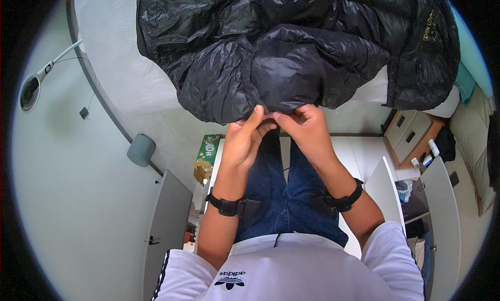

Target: The recorder is fastening the snap buttons on a black puffer jacket laid out on a bed.

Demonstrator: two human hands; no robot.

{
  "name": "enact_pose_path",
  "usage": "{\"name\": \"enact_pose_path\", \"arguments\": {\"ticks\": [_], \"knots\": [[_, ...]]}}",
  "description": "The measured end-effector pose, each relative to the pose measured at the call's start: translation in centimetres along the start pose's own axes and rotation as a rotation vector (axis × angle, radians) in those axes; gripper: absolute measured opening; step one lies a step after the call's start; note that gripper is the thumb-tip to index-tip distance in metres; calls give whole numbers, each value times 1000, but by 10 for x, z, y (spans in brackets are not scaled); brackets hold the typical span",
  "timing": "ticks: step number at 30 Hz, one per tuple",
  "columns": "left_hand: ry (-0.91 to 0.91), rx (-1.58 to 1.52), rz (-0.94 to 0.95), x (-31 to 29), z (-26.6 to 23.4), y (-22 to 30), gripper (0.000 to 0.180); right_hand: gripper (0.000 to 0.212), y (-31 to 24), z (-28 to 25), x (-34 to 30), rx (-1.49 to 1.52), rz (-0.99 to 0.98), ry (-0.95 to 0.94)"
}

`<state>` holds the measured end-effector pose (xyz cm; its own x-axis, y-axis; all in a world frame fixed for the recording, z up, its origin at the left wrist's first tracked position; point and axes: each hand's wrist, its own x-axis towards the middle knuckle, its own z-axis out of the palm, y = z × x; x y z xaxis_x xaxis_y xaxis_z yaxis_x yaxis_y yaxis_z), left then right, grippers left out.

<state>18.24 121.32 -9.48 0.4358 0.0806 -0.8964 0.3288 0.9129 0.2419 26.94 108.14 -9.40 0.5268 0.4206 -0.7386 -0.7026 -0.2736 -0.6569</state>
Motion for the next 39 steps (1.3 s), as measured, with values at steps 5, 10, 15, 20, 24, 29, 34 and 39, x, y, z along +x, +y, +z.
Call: {"name": "enact_pose_path", "arguments": {"ticks": [5,10,15,20,24,29,34,39], "knots": [[69,55,81,6,-9,-14,23,20,6,-20,-4,24,228,17],[65,20,66,7,-6,-19,22,11,-1,-36,-6,-373,-64,52],[82,45,95,3,-8,-19,21,17,-47,-28,-3,-745,-438,57],[23,-33,89,-1,8,-14,22,30,-51,-7,17,-1062,-757,-155],[-68,-27,76,-1,-5,-9,27,20,-43,2,21,-957,-695,-129],[-138,-148,44,-1,-6,-4,27,19,-33,6,26,-901,-670,-107],[-121,-139,21,4,-21,-13,34,19,-36,15,27,-859,-654,-113],[-76,-261,-10,4,-9,-11,28,19,-37,14,22,-843,-622,-99]]}}
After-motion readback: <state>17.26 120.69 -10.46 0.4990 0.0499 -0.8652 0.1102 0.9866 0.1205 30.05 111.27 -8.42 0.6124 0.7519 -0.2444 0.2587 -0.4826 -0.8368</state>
